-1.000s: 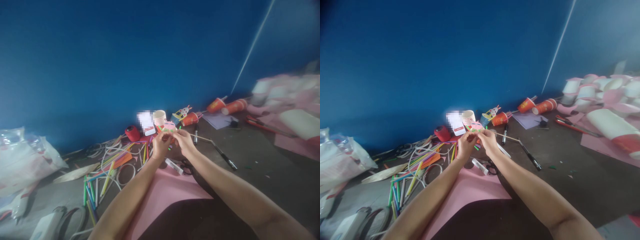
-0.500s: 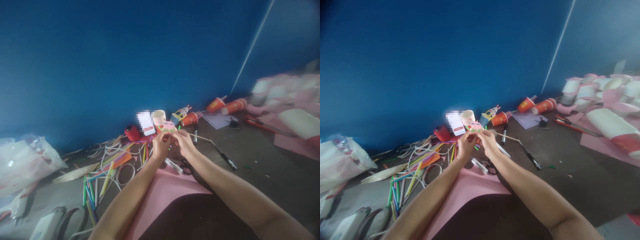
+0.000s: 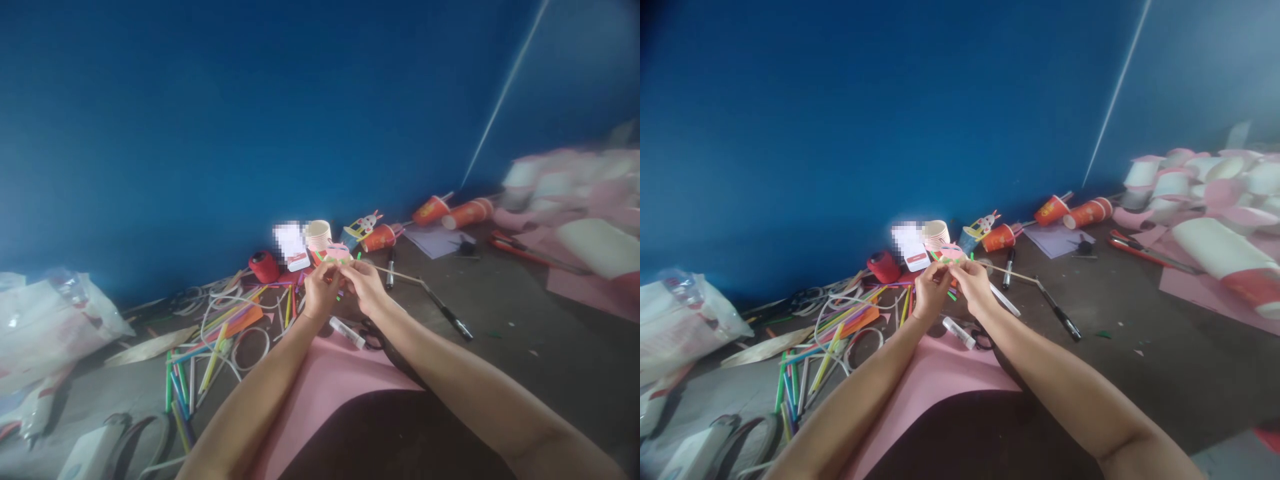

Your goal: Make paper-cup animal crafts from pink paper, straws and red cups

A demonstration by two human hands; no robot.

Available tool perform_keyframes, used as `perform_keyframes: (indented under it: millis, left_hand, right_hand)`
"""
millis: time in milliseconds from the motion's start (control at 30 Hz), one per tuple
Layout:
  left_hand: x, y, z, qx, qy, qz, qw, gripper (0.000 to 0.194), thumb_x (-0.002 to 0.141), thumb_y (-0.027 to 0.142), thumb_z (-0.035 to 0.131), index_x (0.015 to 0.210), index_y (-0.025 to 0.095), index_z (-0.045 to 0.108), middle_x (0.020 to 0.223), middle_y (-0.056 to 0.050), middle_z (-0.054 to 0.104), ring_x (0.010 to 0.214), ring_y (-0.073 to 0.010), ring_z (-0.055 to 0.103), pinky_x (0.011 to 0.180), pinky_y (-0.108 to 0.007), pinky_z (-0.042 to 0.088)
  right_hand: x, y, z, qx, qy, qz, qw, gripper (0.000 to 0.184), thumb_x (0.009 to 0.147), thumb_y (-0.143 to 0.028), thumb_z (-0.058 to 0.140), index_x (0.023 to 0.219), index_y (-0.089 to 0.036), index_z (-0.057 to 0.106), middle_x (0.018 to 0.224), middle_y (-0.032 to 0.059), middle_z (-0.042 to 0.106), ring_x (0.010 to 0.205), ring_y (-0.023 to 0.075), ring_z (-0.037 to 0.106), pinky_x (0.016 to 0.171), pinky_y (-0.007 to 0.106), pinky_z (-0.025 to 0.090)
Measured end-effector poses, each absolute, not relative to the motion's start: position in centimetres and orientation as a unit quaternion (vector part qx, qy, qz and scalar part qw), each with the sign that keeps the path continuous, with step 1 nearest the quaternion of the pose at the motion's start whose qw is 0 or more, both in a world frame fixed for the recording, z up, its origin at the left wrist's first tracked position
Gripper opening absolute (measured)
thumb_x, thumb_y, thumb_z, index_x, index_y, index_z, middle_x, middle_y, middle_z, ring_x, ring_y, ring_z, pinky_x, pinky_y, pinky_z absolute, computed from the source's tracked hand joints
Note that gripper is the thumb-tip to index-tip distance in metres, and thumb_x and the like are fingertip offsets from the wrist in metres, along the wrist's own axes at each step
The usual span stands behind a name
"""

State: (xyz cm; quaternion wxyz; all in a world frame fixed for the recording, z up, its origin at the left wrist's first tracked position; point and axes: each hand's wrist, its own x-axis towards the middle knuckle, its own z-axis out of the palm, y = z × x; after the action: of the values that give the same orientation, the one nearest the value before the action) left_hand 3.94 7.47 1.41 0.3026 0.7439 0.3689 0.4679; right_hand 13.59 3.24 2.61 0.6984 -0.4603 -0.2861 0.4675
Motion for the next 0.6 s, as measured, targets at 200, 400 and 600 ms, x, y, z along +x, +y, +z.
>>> perform_keyframes:
  millis: [200, 400, 600]
  left_hand:
    - [3.9, 8.3, 1.8, 0.653, 0.377, 0.436, 0.491, 0.022, 0.072, 0.038, 0.065, 0.074, 0.016, 0.061, 0.062, -0.001, 0.063, 0.056, -0.0131, 0.058, 0.052, -0.022, 0.042]
    - [3.3, 9.4, 1.9, 0.615, 0.354, 0.403, 0.579, 0.031, 0.067, 0.042, 0.07, 0.071, 0.014, 0.058, 0.06, 0.001, 0.061, 0.052, -0.009, 0.055, 0.051, -0.019, 0.04]
    - [3.1, 9.4, 2.3, 0.651, 0.344, 0.382, 0.559, 0.029, 0.067, 0.041, 0.07, 0.077, 0.014, 0.063, 0.066, 0.0, 0.064, 0.057, -0.0096, 0.056, 0.055, -0.021, 0.041]
  right_hand:
    - [14.5, 3.6, 2.5, -0.496, -0.306, 0.385, 0.716, 0.017, 0.065, -0.03, 0.065, 0.073, -0.018, 0.056, 0.053, -0.0059, 0.054, 0.039, 0.0064, 0.045, 0.037, 0.018, 0.034]
    - [15.4, 4.1, 1.4, -0.532, -0.423, 0.297, 0.671, 0.018, 0.073, -0.034, 0.06, 0.077, -0.017, 0.064, 0.06, 0.0004, 0.062, 0.052, 0.0132, 0.056, 0.045, 0.021, 0.042]
    - [15.1, 4.0, 1.3, -0.535, -0.459, 0.281, 0.651, 0.02, 0.074, -0.035, 0.06, 0.076, -0.017, 0.065, 0.064, 0.0026, 0.066, 0.055, 0.0157, 0.059, 0.049, 0.024, 0.045]
